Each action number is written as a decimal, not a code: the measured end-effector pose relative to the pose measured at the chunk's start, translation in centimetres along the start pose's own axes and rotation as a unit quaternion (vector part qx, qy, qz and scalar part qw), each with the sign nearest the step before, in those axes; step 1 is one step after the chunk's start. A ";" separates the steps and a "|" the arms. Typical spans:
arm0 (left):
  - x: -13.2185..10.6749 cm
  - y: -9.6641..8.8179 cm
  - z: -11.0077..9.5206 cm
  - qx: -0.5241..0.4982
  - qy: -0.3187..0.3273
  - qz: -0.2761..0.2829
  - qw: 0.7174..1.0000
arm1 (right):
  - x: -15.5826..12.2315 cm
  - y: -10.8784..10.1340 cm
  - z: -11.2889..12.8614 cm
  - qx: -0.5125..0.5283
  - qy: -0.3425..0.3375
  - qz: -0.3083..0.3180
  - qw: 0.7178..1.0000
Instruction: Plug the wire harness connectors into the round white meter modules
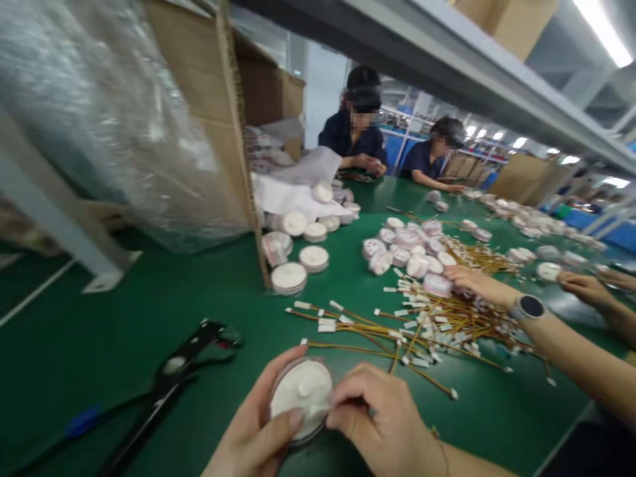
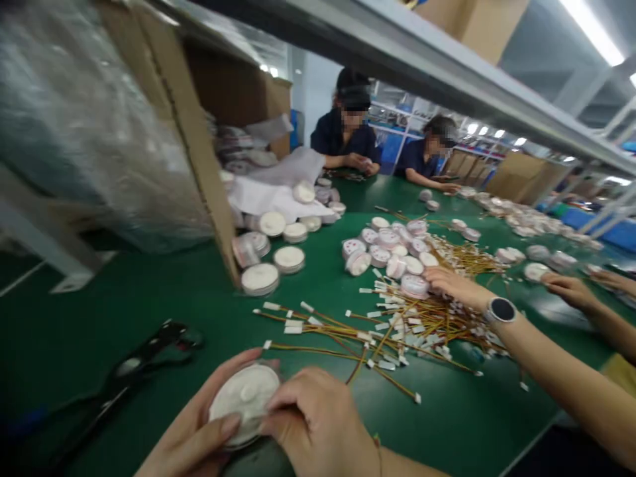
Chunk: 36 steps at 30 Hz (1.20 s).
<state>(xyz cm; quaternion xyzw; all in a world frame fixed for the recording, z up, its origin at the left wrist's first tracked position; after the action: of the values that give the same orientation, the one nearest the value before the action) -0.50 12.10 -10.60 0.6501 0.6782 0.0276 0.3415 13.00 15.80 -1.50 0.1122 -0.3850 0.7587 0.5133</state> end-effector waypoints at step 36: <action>-0.5 1.9 1.1 0.197 -0.009 0.114 0.974 | -2.6 0.9 -1.5 0.022 0.007 0.069 0.997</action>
<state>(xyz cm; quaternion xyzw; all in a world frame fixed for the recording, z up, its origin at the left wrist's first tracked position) 1.64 11.52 -10.32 0.7778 0.5887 -0.0737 0.2073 13.72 14.93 -4.39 0.0914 -0.3715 0.8015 0.4596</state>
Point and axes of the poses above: each hand's wrist, its own x-axis towards the middle knuckle, its own y-axis out of the palm, z = x × y, the point moved 8 cm from there along x, towards the middle knuckle, and after that the axes turned 6 degrees about -y, right-handed, at the moved point
